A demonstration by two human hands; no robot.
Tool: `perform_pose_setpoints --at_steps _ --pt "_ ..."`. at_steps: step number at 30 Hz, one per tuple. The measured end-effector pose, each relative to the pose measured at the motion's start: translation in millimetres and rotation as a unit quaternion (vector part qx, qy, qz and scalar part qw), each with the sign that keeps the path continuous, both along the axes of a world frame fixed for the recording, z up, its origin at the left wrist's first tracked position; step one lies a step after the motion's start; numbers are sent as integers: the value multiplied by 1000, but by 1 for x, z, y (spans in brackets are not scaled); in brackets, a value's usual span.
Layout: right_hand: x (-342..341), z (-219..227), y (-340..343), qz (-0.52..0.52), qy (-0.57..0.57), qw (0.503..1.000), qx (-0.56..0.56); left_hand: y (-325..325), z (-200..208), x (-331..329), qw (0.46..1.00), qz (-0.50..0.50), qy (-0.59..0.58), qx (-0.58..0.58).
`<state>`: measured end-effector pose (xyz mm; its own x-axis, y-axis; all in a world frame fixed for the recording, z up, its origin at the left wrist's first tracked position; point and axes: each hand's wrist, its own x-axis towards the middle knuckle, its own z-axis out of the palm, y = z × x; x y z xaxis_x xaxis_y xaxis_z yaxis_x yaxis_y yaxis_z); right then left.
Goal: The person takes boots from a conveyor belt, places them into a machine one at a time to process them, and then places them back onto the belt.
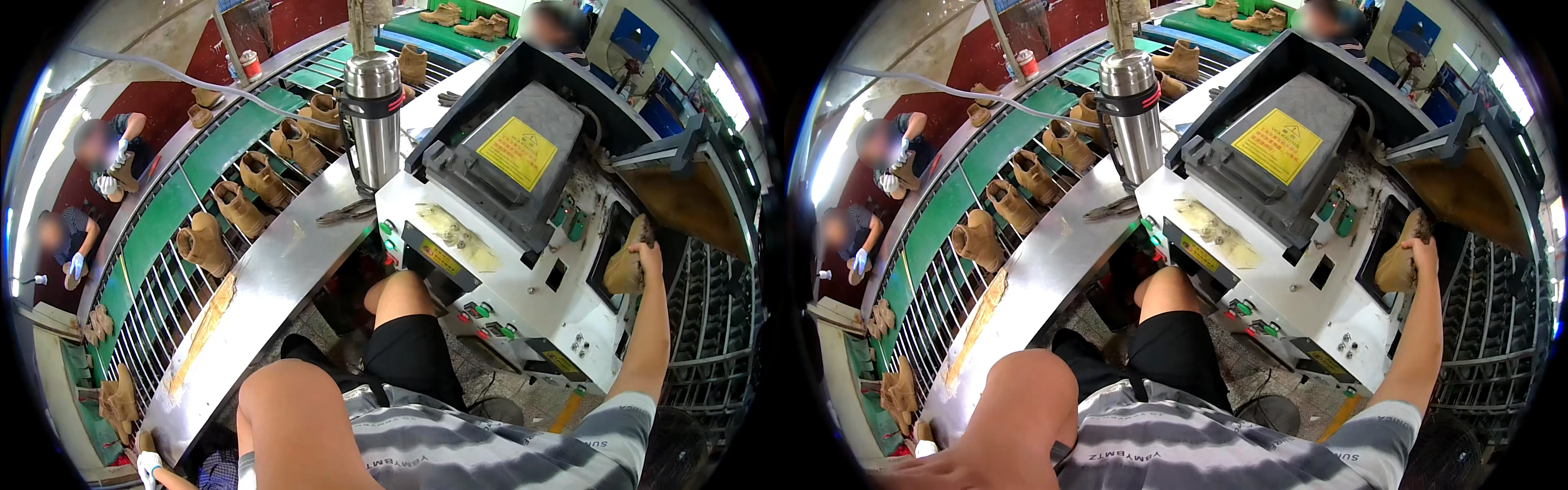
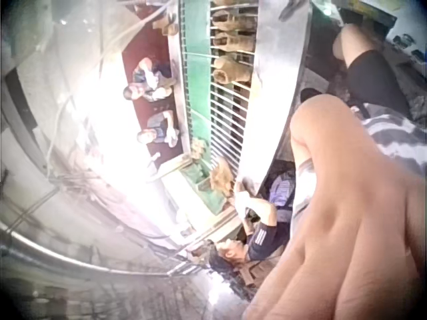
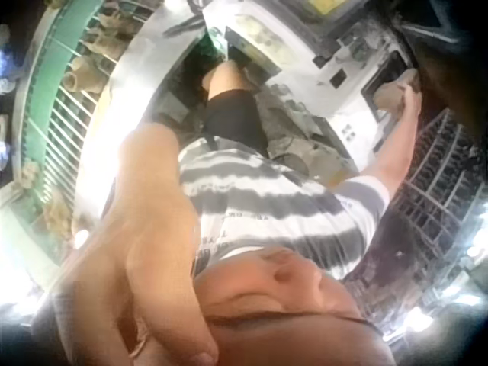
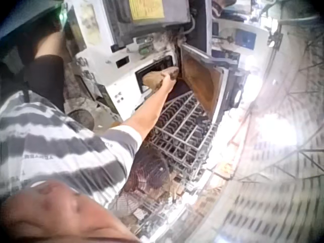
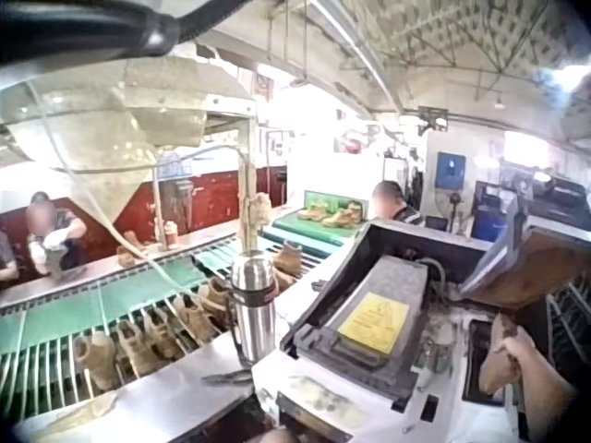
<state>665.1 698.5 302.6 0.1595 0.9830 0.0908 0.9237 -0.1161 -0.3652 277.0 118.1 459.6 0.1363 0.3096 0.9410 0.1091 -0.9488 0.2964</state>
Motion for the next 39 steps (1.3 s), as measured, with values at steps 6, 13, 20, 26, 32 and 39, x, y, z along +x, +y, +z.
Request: perform_pose_setpoints --at_steps 6,13,20,26,32,39 --pt "-27 -11 -41 9 0 999 -41 -2 -3 0 1000 11 2 -7" --pt "-29 -29 -73 4 -47 998 -39 -5 -10 -4 999 32 -10 -5" --pt "-37 -24 -73 16 -43 998 -44 -10 -10 -4 999 35 -13 0" --pt "-39 -22 -88 2 -37 999 -25 -9 -15 -3 999 35 -19 2" --pt "-44 -29 -73 21 -57 998 -32 -5 -6 -2 999 32 -11 9" --pt "-35 -32 -76 2 -89 996 -12 4 -19 4 998 44 -41 23"
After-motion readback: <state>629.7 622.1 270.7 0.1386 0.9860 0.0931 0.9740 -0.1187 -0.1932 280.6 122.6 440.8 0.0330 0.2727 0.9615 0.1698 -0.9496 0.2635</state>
